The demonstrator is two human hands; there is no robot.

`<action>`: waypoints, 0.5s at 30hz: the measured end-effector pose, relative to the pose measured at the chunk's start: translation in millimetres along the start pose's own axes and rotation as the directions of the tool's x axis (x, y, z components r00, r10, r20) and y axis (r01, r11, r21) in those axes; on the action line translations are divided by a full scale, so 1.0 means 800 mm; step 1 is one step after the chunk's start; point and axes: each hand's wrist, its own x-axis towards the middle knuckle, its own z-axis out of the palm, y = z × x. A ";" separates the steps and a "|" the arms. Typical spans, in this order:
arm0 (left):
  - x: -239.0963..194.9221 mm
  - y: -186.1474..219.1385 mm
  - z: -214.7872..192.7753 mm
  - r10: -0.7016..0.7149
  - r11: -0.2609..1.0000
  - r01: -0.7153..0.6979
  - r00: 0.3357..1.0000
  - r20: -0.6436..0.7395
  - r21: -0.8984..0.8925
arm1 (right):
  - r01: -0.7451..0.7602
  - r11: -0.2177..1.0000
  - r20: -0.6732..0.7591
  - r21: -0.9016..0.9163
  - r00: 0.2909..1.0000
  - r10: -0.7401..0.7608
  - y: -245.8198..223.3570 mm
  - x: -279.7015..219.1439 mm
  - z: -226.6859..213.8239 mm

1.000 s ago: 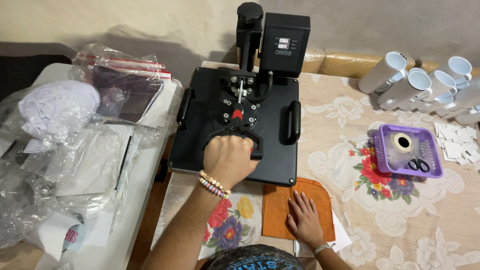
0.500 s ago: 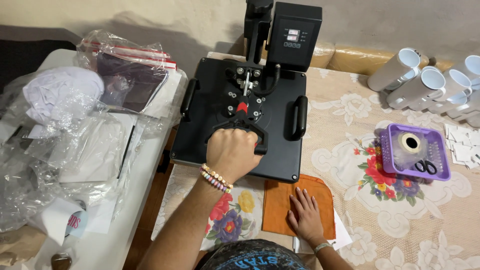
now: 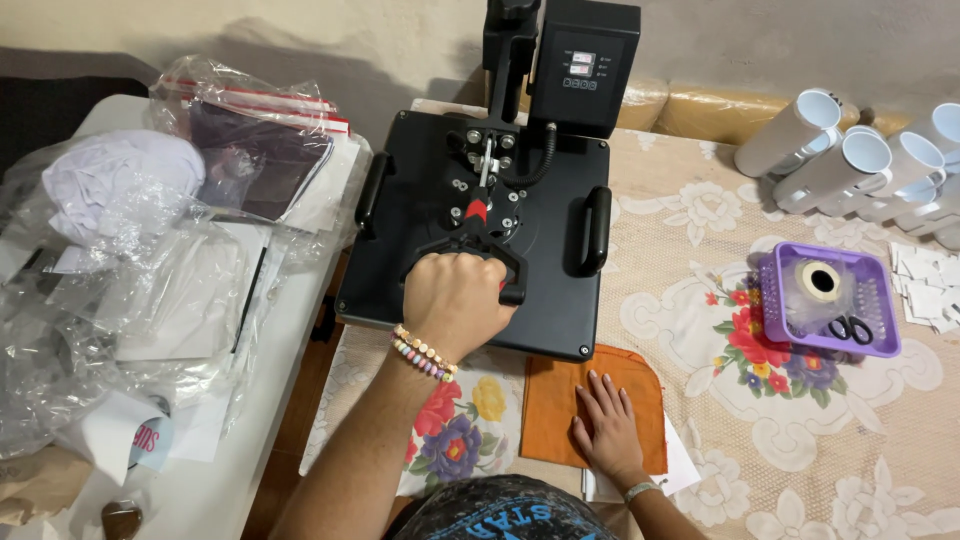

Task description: Aligning a printed design on a pouch and applying heat and pressure using a heat press machine

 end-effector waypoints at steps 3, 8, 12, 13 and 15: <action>0.000 0.001 -0.001 -0.010 1.000 0.010 1.000 0.010 -0.008 | 0.008 1.000 -0.010 -0.005 1.000 -0.008 0.001 -0.001 0.000; 0.000 0.002 0.002 -0.008 1.000 0.008 1.000 0.003 0.004 | -0.003 1.000 -0.002 0.005 1.000 0.003 0.001 -0.002 0.000; 0.000 0.002 0.004 -0.008 1.000 0.008 1.000 -0.017 0.006 | -0.016 1.000 0.026 0.007 1.000 0.016 0.000 0.000 -0.001; 0.000 0.001 0.004 -0.007 1.000 0.008 1.000 -0.016 0.006 | -0.017 1.000 0.026 0.008 1.000 0.017 0.000 0.001 -0.002; 0.000 0.002 0.003 -0.006 1.000 0.006 1.000 -0.022 0.004 | -0.005 1.000 0.014 0.019 1.000 0.005 0.000 0.000 -0.002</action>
